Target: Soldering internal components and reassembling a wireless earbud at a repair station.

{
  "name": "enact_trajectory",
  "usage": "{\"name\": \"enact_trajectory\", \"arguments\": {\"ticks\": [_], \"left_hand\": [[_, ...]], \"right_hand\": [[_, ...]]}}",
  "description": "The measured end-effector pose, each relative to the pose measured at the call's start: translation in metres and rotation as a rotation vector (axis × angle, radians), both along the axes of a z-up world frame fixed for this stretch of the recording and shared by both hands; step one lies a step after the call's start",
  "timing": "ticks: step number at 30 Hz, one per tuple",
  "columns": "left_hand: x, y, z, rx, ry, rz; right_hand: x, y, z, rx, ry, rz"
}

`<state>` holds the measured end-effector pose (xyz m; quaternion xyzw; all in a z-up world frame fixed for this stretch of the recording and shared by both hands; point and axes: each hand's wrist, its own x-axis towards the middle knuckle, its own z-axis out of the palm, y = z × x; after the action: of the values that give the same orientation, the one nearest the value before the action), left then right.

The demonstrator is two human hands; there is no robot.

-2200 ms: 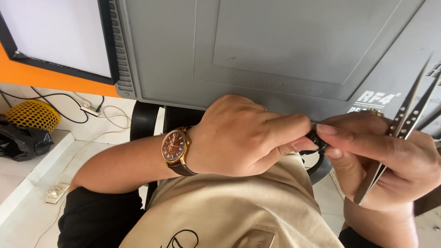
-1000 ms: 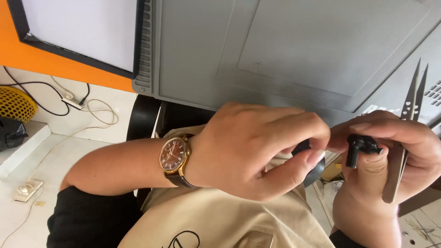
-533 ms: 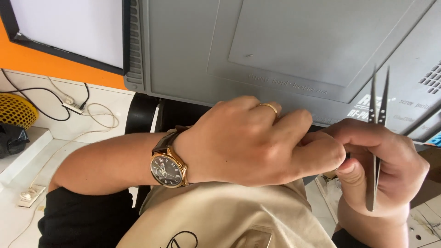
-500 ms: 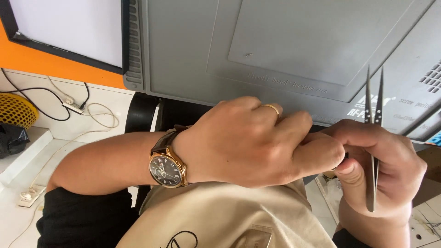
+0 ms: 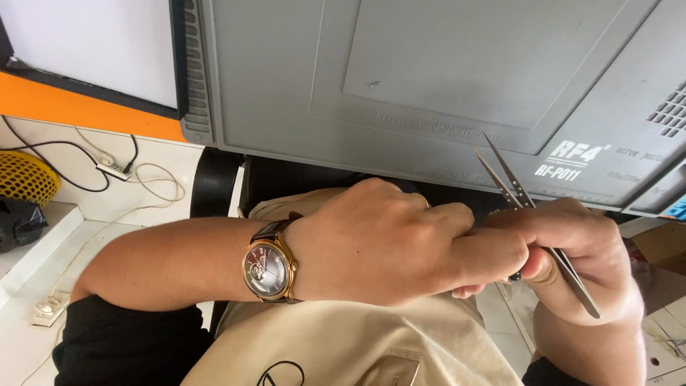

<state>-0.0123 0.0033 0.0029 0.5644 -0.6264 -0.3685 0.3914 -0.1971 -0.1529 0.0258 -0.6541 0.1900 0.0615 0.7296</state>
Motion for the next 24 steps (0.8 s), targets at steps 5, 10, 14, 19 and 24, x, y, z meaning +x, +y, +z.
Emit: {"name": "enact_trajectory", "arguments": {"ticks": [5,10,14,19,24], "left_hand": [[-0.006,0.004,0.0,-0.039,-0.001,0.069],[-0.007,-0.001,0.005,-0.082,-0.089,0.17],[-0.004,-0.007,0.009,-0.23,-0.136,0.319],[-0.002,-0.009,0.003,-0.277,-0.199,0.381],[-0.003,-0.01,0.001,-0.288,-0.203,0.361]], "right_hand": [[0.004,0.004,0.0,0.094,0.024,-0.044],[0.007,0.018,0.015,-0.132,0.109,-0.207],[0.026,0.028,0.03,-0.608,0.128,-0.293],[-0.001,-0.003,-0.009,-0.881,-0.337,-0.105],[0.003,-0.008,0.0,-0.993,-0.429,0.123]]}}
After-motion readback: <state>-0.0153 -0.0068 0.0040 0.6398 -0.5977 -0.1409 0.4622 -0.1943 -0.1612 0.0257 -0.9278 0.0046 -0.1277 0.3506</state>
